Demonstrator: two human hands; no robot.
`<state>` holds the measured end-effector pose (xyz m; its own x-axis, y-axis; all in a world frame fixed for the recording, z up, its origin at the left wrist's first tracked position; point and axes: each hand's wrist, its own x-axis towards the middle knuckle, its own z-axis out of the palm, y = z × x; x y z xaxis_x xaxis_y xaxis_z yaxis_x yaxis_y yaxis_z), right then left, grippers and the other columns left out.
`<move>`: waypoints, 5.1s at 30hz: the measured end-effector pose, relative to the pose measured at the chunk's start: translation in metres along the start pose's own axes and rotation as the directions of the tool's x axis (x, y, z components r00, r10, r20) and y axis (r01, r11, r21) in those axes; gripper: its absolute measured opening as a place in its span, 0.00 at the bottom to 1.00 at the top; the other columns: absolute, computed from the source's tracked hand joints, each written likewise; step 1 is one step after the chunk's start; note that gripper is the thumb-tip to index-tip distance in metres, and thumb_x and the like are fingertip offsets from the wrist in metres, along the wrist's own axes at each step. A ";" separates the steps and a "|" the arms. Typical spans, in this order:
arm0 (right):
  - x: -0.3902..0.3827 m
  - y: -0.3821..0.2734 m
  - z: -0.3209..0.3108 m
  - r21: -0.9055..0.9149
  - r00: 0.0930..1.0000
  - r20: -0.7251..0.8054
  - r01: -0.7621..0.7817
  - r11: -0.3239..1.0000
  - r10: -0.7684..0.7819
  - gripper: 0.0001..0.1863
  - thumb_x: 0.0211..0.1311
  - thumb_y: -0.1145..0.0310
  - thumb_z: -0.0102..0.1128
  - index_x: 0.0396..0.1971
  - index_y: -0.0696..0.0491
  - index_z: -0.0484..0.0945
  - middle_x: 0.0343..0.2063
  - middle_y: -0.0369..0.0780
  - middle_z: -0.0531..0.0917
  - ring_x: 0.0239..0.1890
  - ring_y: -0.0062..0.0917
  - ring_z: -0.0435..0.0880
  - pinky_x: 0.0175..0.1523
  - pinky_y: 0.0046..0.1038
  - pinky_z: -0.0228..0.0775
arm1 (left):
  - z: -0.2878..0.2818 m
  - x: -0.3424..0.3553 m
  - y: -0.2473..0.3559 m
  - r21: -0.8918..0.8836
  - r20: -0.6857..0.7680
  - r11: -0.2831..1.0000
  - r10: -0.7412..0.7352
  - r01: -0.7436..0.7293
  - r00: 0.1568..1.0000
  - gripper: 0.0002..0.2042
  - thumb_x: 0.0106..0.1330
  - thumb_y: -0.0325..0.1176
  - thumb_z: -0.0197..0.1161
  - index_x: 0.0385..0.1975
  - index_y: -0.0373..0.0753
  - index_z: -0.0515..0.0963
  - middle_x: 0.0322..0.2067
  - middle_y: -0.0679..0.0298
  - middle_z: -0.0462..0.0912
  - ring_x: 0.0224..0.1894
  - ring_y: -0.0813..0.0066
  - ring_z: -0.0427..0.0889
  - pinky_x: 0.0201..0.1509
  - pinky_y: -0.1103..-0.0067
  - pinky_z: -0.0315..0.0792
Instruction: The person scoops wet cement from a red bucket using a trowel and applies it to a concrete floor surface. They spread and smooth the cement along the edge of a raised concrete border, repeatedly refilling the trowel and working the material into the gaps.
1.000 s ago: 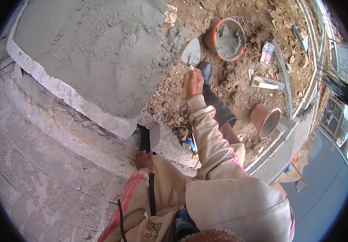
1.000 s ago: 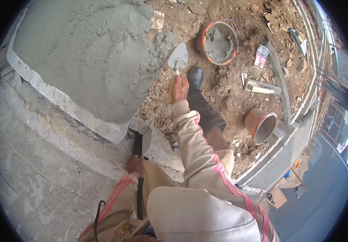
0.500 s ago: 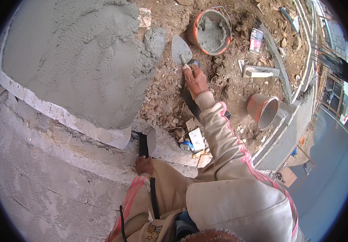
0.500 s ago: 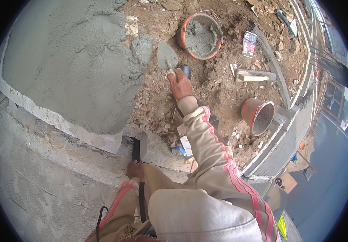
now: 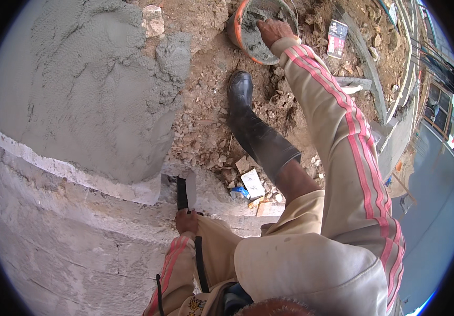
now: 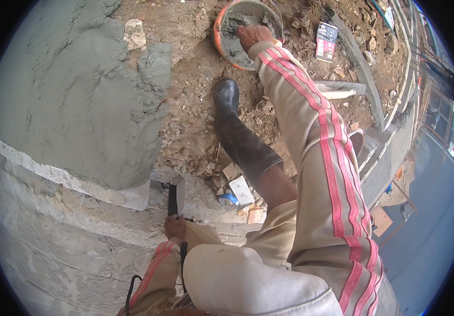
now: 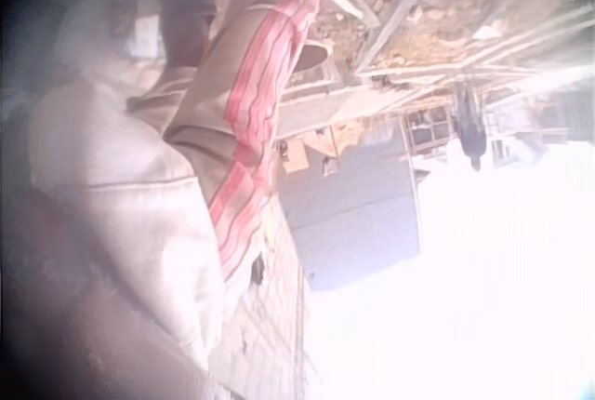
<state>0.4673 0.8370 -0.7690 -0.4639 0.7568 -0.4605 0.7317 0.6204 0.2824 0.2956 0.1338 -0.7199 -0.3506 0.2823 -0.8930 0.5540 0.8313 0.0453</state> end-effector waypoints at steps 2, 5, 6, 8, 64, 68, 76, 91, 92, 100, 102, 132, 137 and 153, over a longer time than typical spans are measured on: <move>-0.039 0.000 0.001 0.060 1.000 0.019 0.004 0.998 -0.005 0.13 0.70 0.70 0.46 0.49 0.48 0.76 0.44 0.49 0.83 0.44 0.43 0.86 0.45 0.46 0.79 | 0.000 0.005 0.008 0.010 0.023 1.000 -0.021 0.021 1.000 0.24 0.62 0.49 0.61 0.48 0.35 0.79 0.51 0.48 0.78 0.55 0.47 0.75 0.62 0.60 0.69; -0.082 0.007 0.000 0.158 0.993 0.053 -0.109 0.981 0.101 0.12 0.71 0.65 0.44 0.49 0.48 0.73 0.42 0.50 0.83 0.41 0.47 0.86 0.43 0.51 0.77 | -0.003 -0.004 0.005 0.007 0.015 0.998 -0.063 0.063 0.998 0.23 0.63 0.48 0.60 0.49 0.35 0.79 0.52 0.47 0.77 0.56 0.47 0.74 0.62 0.60 0.68; -0.080 0.014 0.002 0.202 0.985 0.077 -0.167 0.965 0.155 0.13 0.72 0.63 0.42 0.48 0.49 0.74 0.41 0.51 0.83 0.41 0.48 0.86 0.42 0.51 0.78 | -0.008 -0.006 0.008 -0.002 0.012 0.998 -0.070 0.070 0.998 0.23 0.64 0.48 0.59 0.49 0.35 0.79 0.52 0.47 0.77 0.56 0.47 0.74 0.63 0.60 0.68; -0.067 0.024 0.007 0.279 0.956 0.136 -0.287 0.917 0.258 0.17 0.74 0.57 0.39 0.46 0.52 0.74 0.41 0.54 0.83 0.41 0.50 0.85 0.40 0.50 0.78 | -0.011 -0.009 0.012 -0.019 0.007 0.995 -0.098 0.098 0.995 0.22 0.64 0.48 0.59 0.49 0.35 0.79 0.53 0.47 0.77 0.56 0.48 0.74 0.63 0.60 0.68; -0.188 -0.414 -0.080 0.929 0.750 0.331 -0.365 -0.058 0.572 0.24 0.58 0.61 0.61 0.49 0.60 0.68 0.43 0.56 0.77 0.48 0.56 0.77 0.54 0.46 0.69 | 0.013 -0.008 -0.058 -0.162 -0.143 0.981 0.080 -0.103 0.986 0.24 0.64 0.53 0.61 0.48 0.37 0.79 0.48 0.50 0.80 0.53 0.48 0.77 0.59 0.59 0.70; -0.260 -0.391 -0.067 0.920 0.802 0.374 -0.258 -0.294 0.466 0.23 0.61 0.59 0.59 0.49 0.58 0.70 0.35 0.46 0.78 0.37 0.36 0.81 0.42 0.37 0.74 | 0.007 -0.008 -0.056 -0.169 -0.093 0.984 0.048 -0.063 0.995 0.24 0.65 0.52 0.60 0.49 0.36 0.79 0.50 0.49 0.79 0.54 0.48 0.77 0.59 0.60 0.70; -0.215 -0.269 0.006 0.552 0.753 0.649 -0.372 -0.746 0.104 0.16 0.71 0.48 0.48 0.40 0.46 0.70 0.24 0.35 0.74 0.19 0.24 0.74 0.22 0.29 0.70 | 0.005 -0.010 -0.061 -0.220 -0.111 0.972 0.060 -0.083 0.992 0.24 0.65 0.51 0.61 0.48 0.34 0.80 0.51 0.48 0.79 0.55 0.48 0.76 0.61 0.62 0.69; -0.274 -0.406 -0.021 0.269 0.696 0.687 -0.512 -0.815 -0.210 0.18 0.70 0.46 0.52 0.42 0.47 0.68 0.25 0.39 0.75 0.19 0.30 0.75 0.23 0.37 0.73 | 0.008 -0.012 -0.048 -0.159 -0.067 0.986 0.029 -0.039 0.997 0.25 0.64 0.54 0.60 0.49 0.37 0.79 0.53 0.49 0.77 0.57 0.50 0.75 0.63 0.61 0.68; -0.285 -0.398 -0.036 0.304 0.686 0.695 -0.550 -0.778 -0.213 0.19 0.69 0.46 0.53 0.42 0.47 0.69 0.25 0.39 0.75 0.19 0.30 0.75 0.23 0.37 0.73 | 0.007 -0.011 -0.048 -0.168 -0.065 0.985 0.014 -0.024 0.998 0.25 0.64 0.54 0.60 0.49 0.37 0.79 0.53 0.49 0.77 0.57 0.50 0.75 0.63 0.61 0.68; -0.179 -0.231 -0.019 0.908 0.895 0.367 -0.285 -0.307 0.253 0.16 0.74 0.51 0.49 0.36 0.49 0.70 0.19 0.34 0.72 0.16 0.19 0.72 0.22 0.23 0.65 | 0.015 -0.010 -0.055 -0.189 -0.093 0.979 0.063 -0.080 0.994 0.25 0.63 0.53 0.61 0.50 0.38 0.78 0.52 0.50 0.77 0.58 0.51 0.74 0.63 0.61 0.68; -0.142 -0.217 -0.034 0.927 0.915 0.333 -0.273 -0.258 0.229 0.17 0.74 0.52 0.49 0.40 0.52 0.73 0.20 0.34 0.72 0.17 0.20 0.72 0.21 0.24 0.64 | 0.020 -0.009 -0.056 -0.211 -0.119 0.972 0.078 -0.102 0.990 0.25 0.64 0.53 0.61 0.49 0.38 0.79 0.52 0.50 0.77 0.57 0.51 0.75 0.62 0.61 0.69; -0.075 -0.224 -0.097 0.553 0.997 -0.058 -0.018 0.833 0.060 0.20 0.72 0.48 0.45 0.48 0.49 0.73 0.38 0.52 0.85 0.42 0.53 0.83 0.48 0.51 0.73 | 0.014 -0.016 -0.043 -0.257 -0.164 0.966 -0.002 -0.041 0.986 0.24 0.62 0.51 0.63 0.47 0.37 0.79 0.50 0.49 0.79 0.56 0.50 0.75 0.61 0.60 0.69; -0.108 -0.236 -0.112 0.650 0.998 0.000 -0.048 0.758 0.064 0.22 0.72 0.48 0.45 0.47 0.52 0.73 0.36 0.56 0.83 0.43 0.56 0.81 0.49 0.53 0.70 | 0.022 -0.015 -0.049 -0.257 -0.191 0.966 -0.020 -0.030 0.981 0.24 0.62 0.51 0.63 0.47 0.37 0.79 0.49 0.49 0.79 0.55 0.50 0.75 0.60 0.59 0.69; -0.018 -0.249 -0.145 0.849 0.995 0.091 -0.059 0.526 -0.036 0.27 0.71 0.44 0.47 0.51 0.53 0.78 0.33 0.54 0.84 0.34 0.50 0.84 0.43 0.44 0.74 | 0.016 -0.024 -0.046 -0.323 -0.222 0.946 -0.046 -0.029 0.974 0.23 0.62 0.50 0.64 0.47 0.36 0.79 0.48 0.49 0.79 0.53 0.49 0.77 0.59 0.61 0.71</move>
<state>0.2213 0.6987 -0.7091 -0.4425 0.7118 -0.5454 0.8358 0.1070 -0.5385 0.2909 0.0815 -0.7083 -0.5347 0.3430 -0.7723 0.2904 0.9329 0.2132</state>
